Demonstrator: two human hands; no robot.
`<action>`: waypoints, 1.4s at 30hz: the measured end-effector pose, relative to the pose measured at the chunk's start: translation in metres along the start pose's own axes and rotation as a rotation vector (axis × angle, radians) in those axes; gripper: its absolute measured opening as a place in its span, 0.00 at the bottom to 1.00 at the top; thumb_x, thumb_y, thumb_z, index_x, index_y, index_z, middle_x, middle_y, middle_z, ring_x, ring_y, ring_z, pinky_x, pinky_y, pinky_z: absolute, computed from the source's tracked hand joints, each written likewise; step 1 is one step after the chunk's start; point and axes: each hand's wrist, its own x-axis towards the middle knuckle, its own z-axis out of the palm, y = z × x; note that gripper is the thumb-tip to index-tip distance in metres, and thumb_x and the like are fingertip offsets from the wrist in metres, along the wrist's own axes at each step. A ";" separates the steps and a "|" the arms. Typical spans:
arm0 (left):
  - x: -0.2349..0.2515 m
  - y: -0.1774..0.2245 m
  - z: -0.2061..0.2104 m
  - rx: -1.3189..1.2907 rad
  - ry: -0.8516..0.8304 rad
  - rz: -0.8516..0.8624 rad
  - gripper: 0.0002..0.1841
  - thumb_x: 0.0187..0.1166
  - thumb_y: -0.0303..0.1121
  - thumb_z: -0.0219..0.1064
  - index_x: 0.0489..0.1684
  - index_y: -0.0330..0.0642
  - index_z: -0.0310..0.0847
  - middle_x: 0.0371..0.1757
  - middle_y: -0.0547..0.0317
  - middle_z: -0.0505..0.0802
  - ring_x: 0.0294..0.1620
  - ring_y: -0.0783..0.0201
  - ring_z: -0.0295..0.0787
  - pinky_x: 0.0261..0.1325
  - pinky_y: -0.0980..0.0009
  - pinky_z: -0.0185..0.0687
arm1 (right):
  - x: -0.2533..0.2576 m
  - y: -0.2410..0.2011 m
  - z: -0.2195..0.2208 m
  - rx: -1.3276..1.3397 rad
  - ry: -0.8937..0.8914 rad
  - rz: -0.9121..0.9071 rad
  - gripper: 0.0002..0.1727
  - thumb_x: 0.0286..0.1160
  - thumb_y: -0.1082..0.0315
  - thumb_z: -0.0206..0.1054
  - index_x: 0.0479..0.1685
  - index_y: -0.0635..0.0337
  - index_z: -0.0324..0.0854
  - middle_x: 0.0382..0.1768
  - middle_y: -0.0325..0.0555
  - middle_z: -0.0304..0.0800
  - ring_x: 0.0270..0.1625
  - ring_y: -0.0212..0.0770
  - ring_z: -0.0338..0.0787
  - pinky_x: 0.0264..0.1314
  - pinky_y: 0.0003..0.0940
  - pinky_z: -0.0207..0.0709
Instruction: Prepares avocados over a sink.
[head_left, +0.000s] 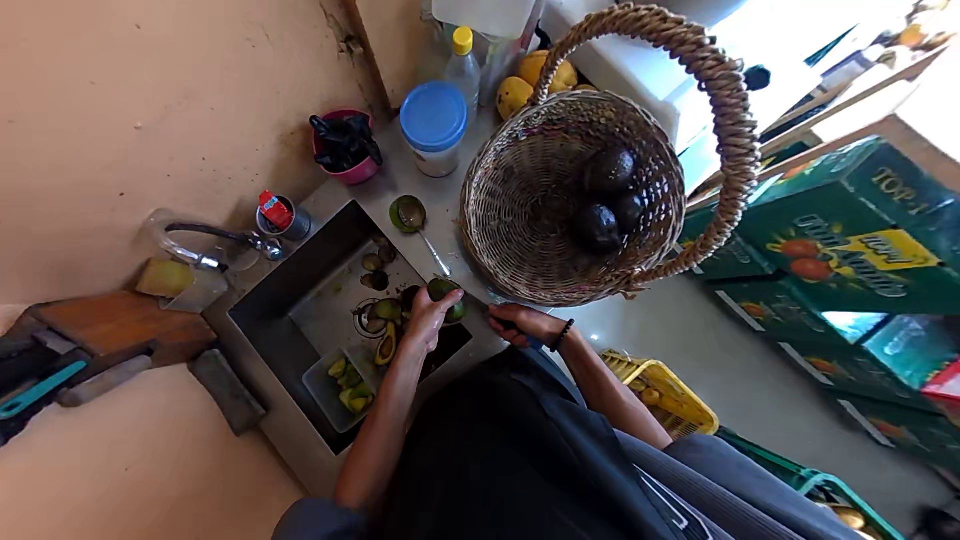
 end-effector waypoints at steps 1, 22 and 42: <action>0.001 0.003 0.000 -0.003 -0.012 -0.007 0.24 0.80 0.34 0.72 0.72 0.38 0.71 0.59 0.43 0.89 0.53 0.49 0.91 0.54 0.50 0.90 | 0.001 0.001 -0.002 0.004 0.005 -0.004 0.26 0.97 0.46 0.37 0.35 0.51 0.70 0.13 0.30 0.64 0.09 0.24 0.61 0.11 0.16 0.57; -0.015 -0.010 0.009 -0.283 0.092 -0.087 0.38 0.75 0.36 0.77 0.84 0.56 0.58 0.65 0.45 0.86 0.57 0.49 0.89 0.58 0.53 0.89 | 0.010 0.012 0.058 -0.664 0.444 -0.317 0.33 0.96 0.47 0.40 0.40 0.64 0.84 0.28 0.58 0.85 0.36 0.59 0.89 0.40 0.61 0.80; 0.002 0.028 -0.012 -0.093 -0.189 -0.290 0.37 0.74 0.22 0.59 0.87 0.50 0.52 0.68 0.36 0.83 0.62 0.40 0.88 0.66 0.46 0.86 | 0.011 0.005 0.006 -0.130 0.092 -0.221 0.30 0.96 0.44 0.37 0.33 0.56 0.72 0.12 0.34 0.65 0.11 0.30 0.63 0.14 0.24 0.58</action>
